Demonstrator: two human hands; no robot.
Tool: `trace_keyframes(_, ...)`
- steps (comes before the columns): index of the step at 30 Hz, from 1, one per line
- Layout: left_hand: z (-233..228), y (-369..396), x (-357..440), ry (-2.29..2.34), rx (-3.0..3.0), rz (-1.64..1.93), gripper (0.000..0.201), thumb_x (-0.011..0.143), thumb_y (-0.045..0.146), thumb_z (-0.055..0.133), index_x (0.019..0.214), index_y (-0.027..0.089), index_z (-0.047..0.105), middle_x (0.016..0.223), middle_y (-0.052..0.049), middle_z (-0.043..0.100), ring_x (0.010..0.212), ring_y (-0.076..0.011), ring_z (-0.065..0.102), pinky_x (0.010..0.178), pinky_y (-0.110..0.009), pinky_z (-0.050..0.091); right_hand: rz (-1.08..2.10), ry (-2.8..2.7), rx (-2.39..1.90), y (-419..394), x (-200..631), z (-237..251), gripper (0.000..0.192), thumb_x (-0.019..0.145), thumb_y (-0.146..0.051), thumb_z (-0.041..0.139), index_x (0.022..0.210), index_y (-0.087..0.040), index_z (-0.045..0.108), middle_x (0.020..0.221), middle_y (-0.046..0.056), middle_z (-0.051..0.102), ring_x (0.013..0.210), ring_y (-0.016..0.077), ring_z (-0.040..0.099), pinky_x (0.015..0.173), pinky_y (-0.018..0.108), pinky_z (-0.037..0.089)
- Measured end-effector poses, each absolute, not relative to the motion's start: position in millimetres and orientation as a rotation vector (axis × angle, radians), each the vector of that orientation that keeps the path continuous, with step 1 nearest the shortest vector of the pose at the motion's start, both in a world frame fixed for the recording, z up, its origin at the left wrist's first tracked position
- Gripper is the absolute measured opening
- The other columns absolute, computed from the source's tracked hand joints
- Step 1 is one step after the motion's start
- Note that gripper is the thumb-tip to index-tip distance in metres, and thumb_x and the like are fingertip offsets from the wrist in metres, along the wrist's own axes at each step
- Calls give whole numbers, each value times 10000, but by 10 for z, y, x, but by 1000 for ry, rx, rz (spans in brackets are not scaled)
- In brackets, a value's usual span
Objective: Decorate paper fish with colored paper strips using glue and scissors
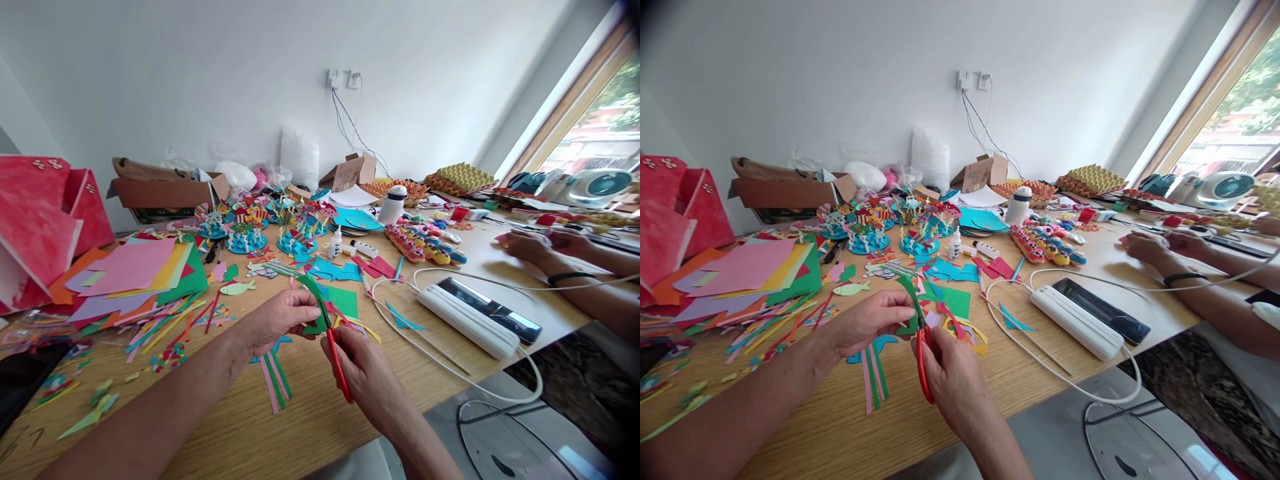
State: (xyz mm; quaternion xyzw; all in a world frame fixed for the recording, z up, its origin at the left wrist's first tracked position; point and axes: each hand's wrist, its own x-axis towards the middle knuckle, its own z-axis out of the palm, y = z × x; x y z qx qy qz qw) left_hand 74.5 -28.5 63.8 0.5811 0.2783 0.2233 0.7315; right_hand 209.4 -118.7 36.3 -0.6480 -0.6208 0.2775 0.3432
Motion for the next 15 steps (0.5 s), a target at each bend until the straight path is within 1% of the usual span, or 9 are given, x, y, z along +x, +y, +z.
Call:
trace_keyframes(4,614,-265,731,597,1286,481,181,680,282,614,772,128,588,741,-29,574,654,-101,522,640,-244,424,717,-1605,-1665,-1179,2097,336,308,830,-391,352,613,-192,443,521,-53,407,467,81,378,423,190,260)
trace_keyframes(10,600,-255,740,609,1288,472,190,673,294,620,757,128,586,738,-29,577,658,-107,524,646,-253,425,661,-1630,-1649,-1163,2100,329,334,829,-390,357,576,-185,431,504,-58,356,472,79,309,429,194,240)
trace_keyframes(15,583,-246,744,599,1296,468,205,671,308,624,755,127,574,738,-25,565,661,-104,517,638,-248,425,663,-1641,-1660,-1162,2121,298,345,836,-407,338,589,-186,435,511,-57,347,476,82,303,432,198,231)
